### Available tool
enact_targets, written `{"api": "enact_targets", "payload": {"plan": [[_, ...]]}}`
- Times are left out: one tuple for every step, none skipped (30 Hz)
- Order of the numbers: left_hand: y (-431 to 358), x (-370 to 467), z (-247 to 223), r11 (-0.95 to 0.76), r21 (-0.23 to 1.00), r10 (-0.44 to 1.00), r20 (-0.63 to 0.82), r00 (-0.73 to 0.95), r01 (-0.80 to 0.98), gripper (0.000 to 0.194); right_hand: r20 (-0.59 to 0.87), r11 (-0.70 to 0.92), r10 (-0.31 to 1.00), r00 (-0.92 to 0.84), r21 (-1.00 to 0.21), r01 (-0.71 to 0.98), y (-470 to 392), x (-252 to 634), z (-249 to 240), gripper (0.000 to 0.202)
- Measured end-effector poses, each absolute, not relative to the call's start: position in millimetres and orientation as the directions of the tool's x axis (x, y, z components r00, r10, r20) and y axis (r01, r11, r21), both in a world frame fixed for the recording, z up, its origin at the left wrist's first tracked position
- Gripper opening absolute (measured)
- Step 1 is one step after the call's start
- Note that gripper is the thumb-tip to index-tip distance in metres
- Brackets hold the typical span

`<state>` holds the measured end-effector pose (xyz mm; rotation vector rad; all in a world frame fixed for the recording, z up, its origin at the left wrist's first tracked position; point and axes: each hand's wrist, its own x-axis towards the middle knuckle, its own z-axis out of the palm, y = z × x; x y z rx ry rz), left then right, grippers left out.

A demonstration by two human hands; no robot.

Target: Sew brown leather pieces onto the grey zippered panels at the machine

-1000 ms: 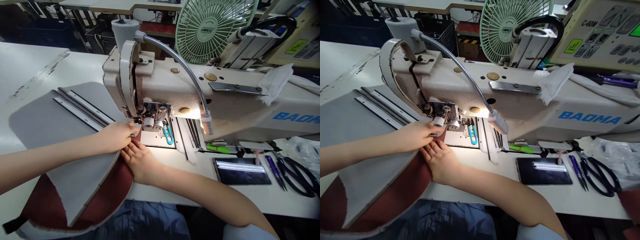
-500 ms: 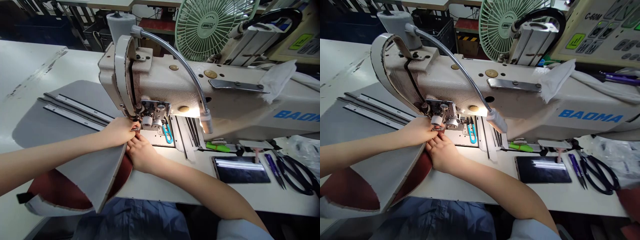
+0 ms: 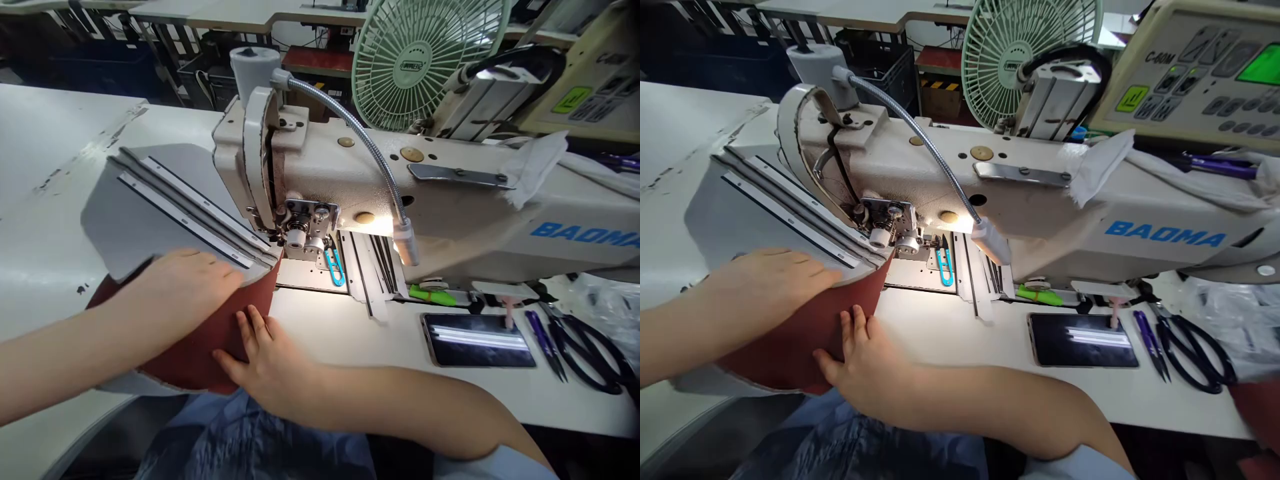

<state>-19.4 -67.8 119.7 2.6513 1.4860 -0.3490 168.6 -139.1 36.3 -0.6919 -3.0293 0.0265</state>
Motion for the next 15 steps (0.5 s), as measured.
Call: {"api": "enact_targets", "payload": {"plan": [[-65.8,-8.0,120.8,-0.546,-0.072,0.825,-0.221,0.521,0.834,0.011,0.040,0.903,0.430,-0.902,-0.010,0.430,-138.0,169.4,35.9,0.050],[-64.9,2.8,118.9,-0.566,-0.094,0.814,-0.225,0.536,0.819,0.009,0.052,0.905,0.425,-0.904,-0.004,0.426,-136.2,170.1,35.8,0.049],[-64.7,11.7,114.3,-0.570,-0.092,0.809,-0.241,0.537,0.817,0.010,0.069,0.907,0.420,-0.905,-0.005,0.421,-134.1,170.8,35.9,0.048],[-64.8,17.5,108.1,-0.554,-0.051,0.811,-0.259,0.525,0.831,0.011,0.088,0.910,0.413,-0.906,-0.009,0.414,-132.2,171.5,36.1,0.048],[-64.6,20.0,101.5,-0.522,0.012,0.814,-0.291,0.502,0.853,0.012,0.108,0.912,0.408,-0.907,-0.012,0.409,-130.8,172.0,36.2,0.049],[-63.6,19.5,95.6,-0.473,0.083,0.818,-0.330,0.472,0.877,0.016,0.124,0.915,0.402,-0.907,-0.013,0.403,-129.8,172.5,36.1,0.049],[-61.7,16.8,91.2,-0.411,0.153,0.824,-0.360,0.438,0.899,0.025,0.138,0.918,0.393,-0.909,-0.010,0.396,-129.3,172.9,35.9,0.049],[-59.0,12.9,88.8,-0.353,0.222,0.826,-0.382,0.415,0.909,0.036,0.147,0.920,0.387,-0.910,-0.005,0.391,-129.2,173.1,35.5,0.049],[-55.6,8.8,88.2,-0.309,0.283,0.822,-0.401,0.404,0.908,0.048,0.154,0.921,0.385,-0.910,0.000,0.390,-129.3,173.3,35.1,0.048],[-52.0,5.6,88.7,-0.282,0.326,0.813,-0.418,0.406,0.902,0.059,0.160,0.919,0.388,-0.907,0.000,0.394,-129.4,173.5,34.7,0.047],[-48.8,3.6,89.8,-0.270,0.341,0.806,-0.432,0.405,0.901,0.068,0.165,0.917,0.394,-0.904,-0.005,0.399,-129.5,173.6,34.4,0.047],[-46.4,3.1,90.4,-0.276,0.331,0.801,-0.440,0.406,0.902,0.073,0.167,0.914,0.401,-0.901,-0.011,0.405,-129.5,173.6,34.2,0.046],[-45.2,3.8,90.2,-0.295,0.304,0.802,-0.437,0.407,0.906,0.075,0.167,0.912,0.407,-0.898,-0.016,0.411,-129.4,173.6,34.2,0.046],[-45.3,5.5,88.7,-0.321,0.261,0.812,-0.419,0.406,0.911,0.073,0.164,0.909,0.413,-0.896,-0.018,0.416,-129.1,173.5,34.2,0.046],[-46.6,7.6,86.1,-0.351,0.207,0.829,-0.384,0.406,0.913,0.071,0.161,0.909,0.414,-0.896,-0.017,0.417,-128.7,173.3,34.2,0.046]]}}
